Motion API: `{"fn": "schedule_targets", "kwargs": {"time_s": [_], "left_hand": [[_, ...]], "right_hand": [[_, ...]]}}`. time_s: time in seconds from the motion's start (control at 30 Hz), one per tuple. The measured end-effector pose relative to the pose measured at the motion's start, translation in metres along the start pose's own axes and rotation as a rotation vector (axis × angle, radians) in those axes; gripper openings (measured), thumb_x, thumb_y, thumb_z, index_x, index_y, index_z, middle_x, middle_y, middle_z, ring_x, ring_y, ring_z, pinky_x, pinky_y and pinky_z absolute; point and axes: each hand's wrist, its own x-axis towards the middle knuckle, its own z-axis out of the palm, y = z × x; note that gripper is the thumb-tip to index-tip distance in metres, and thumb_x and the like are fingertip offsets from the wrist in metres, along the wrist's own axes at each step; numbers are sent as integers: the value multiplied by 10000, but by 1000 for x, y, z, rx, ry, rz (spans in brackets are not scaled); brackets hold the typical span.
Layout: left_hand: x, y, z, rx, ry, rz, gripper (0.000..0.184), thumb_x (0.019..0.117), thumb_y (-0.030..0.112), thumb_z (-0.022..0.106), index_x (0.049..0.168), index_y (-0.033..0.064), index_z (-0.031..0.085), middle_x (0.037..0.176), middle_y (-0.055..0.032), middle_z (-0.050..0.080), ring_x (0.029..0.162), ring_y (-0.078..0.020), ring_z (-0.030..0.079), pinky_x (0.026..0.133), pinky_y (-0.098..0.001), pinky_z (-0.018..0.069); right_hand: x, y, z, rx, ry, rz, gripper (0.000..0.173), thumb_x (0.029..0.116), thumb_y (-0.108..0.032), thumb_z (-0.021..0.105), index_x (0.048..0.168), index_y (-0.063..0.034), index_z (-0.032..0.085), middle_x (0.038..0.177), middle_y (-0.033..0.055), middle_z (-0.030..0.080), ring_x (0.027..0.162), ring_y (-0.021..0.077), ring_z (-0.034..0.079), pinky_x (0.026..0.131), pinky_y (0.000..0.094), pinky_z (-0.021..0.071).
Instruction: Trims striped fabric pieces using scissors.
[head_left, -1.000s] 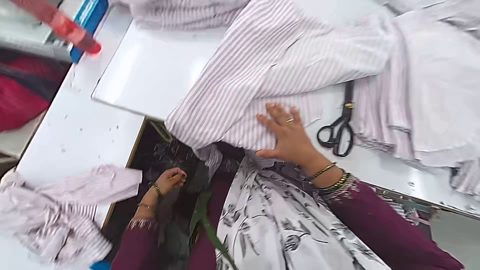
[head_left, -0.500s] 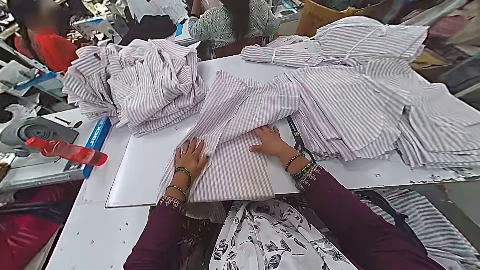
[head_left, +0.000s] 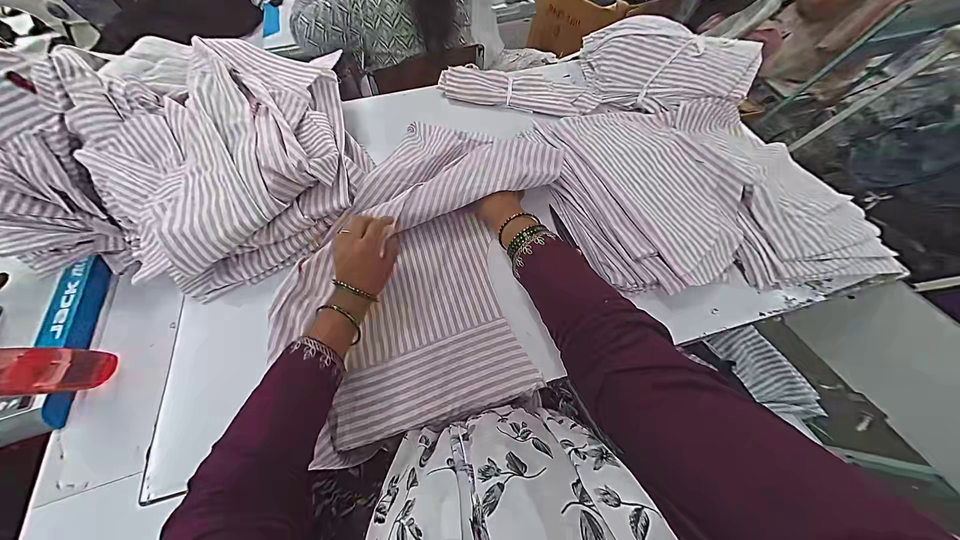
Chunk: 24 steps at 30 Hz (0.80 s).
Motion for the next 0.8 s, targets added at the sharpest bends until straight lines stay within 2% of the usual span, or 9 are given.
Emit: {"fn": "schedule_targets", "kwargs": {"time_s": [0.07, 0.13, 0.2, 0.33, 0.47, 0.6, 0.7, 0.73, 0.8], "left_hand": [[-24, 78, -16, -221, -330, 15, 457, 1015, 223, 636, 1400, -17, 577, 1293, -273, 632, 1188, -431, 624, 1001, -593, 490], [-61, 137, -19, -272, -711, 49, 711, 1035, 440, 565, 1570, 14, 372, 1594, -257, 387, 1495, -428, 348, 1190, -631, 269], [-94, 147, 3, -188, -911, 85, 881, 1013, 619, 468, 1646, 81, 176, 1720, -186, 73, 1589, -400, 24, 1222, -674, 35], [-101, 96, 41, -33, -709, 126, 911, 954, 724, 446, 1642, 156, 256, 1722, -153, 111, 1586, -413, 39, 1201, -715, -4], [-62, 71, 42, 46, -772, 132, 949, 937, 792, 379, 1655, 196, 205, 1738, -84, 52, 1598, -338, -48, 1208, -679, -71], [-41, 57, 50, 51, -666, 235, 1005, 886, 803, 489, 1630, 156, 293, 1729, -104, 119, 1599, -335, 28, 1232, -646, -6], [-38, 41, 58, -96, -289, 445, 765, 826, 603, 739, 1360, 61, 654, 1415, -205, 593, 1345, -425, 517, 1069, -621, 391], [-36, 39, 57, -101, -276, 487, 644, 840, 534, 762, 1252, 41, 713, 1268, -213, 670, 1205, -435, 610, 957, -613, 473], [-34, 56, 42, -26, -491, 358, 536, 940, 484, 705, 1201, 15, 714, 1234, -211, 672, 1173, -426, 626, 949, -596, 503]], "right_hand": [[-6, 2, -15, -97, -101, -13, 724, 941, -562, 635, 1376, 14, 589, 1428, 293, 541, 1383, 478, 452, 1091, 742, 306], [-8, 2, -41, -186, -262, -64, 586, 995, -471, 609, 1240, 59, 662, 1309, 315, 613, 1288, 486, 542, 1035, 706, 382], [-17, 10, -59, -117, -315, -148, 495, 999, -378, 642, 1196, 75, 671, 1247, 316, 631, 1232, 472, 574, 1022, 675, 403], [-95, 53, -67, 243, -129, -223, 328, 1033, -178, 597, 1276, 36, 652, 1280, 218, 667, 1189, 328, 653, 1052, 488, 488], [-184, 112, -31, 210, 308, -107, 235, 983, -8, 529, 1110, 60, 714, 1101, 240, 697, 1049, 357, 679, 932, 502, 541], [-229, 148, -1, 94, 395, -102, 240, 977, -15, 529, 1075, 54, 737, 1163, 260, 695, 1116, 402, 672, 967, 516, 534], [-238, 148, -8, 103, 300, -12, 337, 974, -100, 616, 1253, 86, 649, 1198, 288, 654, 1043, 384, 679, 927, 486, 551], [-237, 142, -15, 93, 211, 69, 412, 972, -156, 655, 1301, 88, 611, 1218, 293, 639, 1064, 389, 662, 957, 499, 526], [-233, 127, -31, 27, 22, 226, 504, 969, -274, 695, 1303, 90, 593, 1216, 288, 632, 1088, 399, 644, 983, 536, 489]]}}
